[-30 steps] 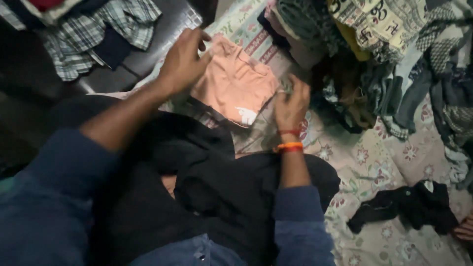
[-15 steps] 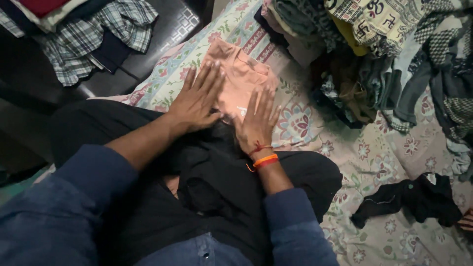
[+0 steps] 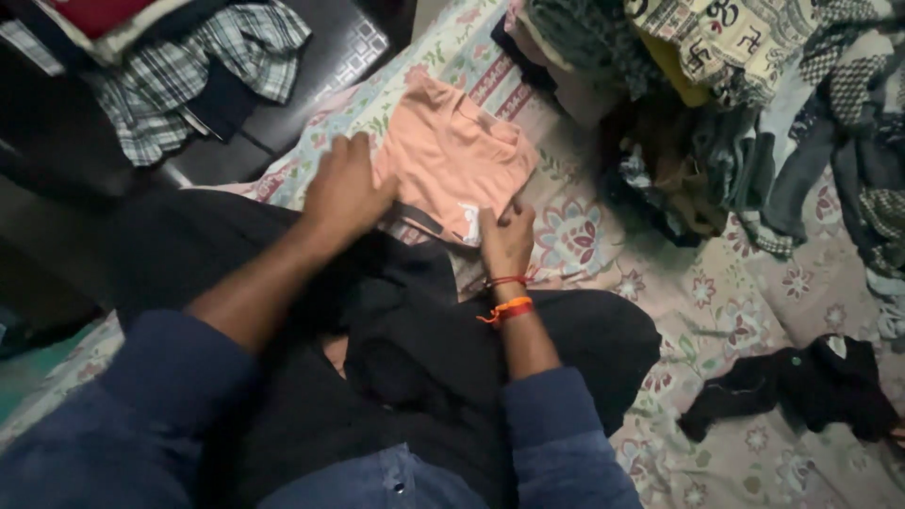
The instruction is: The person folds several shirts one by one on a bed, including a yellow polo, a patterned shirt, a peach shirt, a dark shirt, and a red shirt. Each item is smoothed, folded, and placed into a growing stack.
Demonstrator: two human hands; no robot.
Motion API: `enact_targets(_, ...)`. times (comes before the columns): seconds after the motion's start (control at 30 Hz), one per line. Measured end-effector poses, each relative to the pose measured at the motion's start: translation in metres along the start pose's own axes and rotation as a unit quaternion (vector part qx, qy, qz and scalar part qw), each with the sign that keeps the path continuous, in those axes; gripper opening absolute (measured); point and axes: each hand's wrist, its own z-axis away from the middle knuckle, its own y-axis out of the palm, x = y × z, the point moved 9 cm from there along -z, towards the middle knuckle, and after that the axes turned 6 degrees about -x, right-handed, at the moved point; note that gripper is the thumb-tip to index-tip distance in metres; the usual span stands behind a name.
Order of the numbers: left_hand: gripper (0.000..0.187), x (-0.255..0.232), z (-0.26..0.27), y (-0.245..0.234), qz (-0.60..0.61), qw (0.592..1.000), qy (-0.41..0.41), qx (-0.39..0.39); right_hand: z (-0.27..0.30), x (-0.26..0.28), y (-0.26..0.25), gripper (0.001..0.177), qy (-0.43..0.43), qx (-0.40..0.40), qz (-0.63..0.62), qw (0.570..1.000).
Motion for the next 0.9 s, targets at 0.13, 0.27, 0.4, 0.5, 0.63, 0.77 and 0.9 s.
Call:
enact_targets(0.13,0.069,-0.010,0.012,0.013,0.000,1.000,-0.016,0.017,-0.003,-0.027,0.024,0.051,0.065,0.066,-0.111,0.990)
enact_targets(0.27,0.043,0.005,-0.004,0.028,0.057,0.993,-0.056,0.091,-0.016,-0.030,0.043,0.039,0.154,0.142,-0.288,0.934)
enact_targets(0.4,0.017,0.023,-0.005,0.053,0.465,0.847,-0.192,0.170,-0.006,0.004,0.031,0.029,0.146,0.162,-0.519,0.826)
enact_targets(0.5,0.012,0.009,-0.003,0.053,0.610,0.750,-0.176,0.185,0.002,0.036,0.007,0.032,0.139,0.147,-0.504,0.840)
enact_targets(0.63,0.014,-0.039,0.015,0.015,0.820,0.496,-0.071,0.276,0.017,0.091,-0.027,0.035,0.121,0.163,-0.513,0.834)
enact_targets(0.77,0.038,-0.060,0.040,-0.032,0.905,0.374,0.005,0.203,0.038,0.122,-0.071,0.035,0.082,0.174,-0.572,0.797)
enact_targets(0.9,0.046,-0.095,0.039,-0.005,0.911,0.346,-0.114,0.192,0.053,0.135,-0.083,0.047,0.046,0.187,-0.497,0.846)
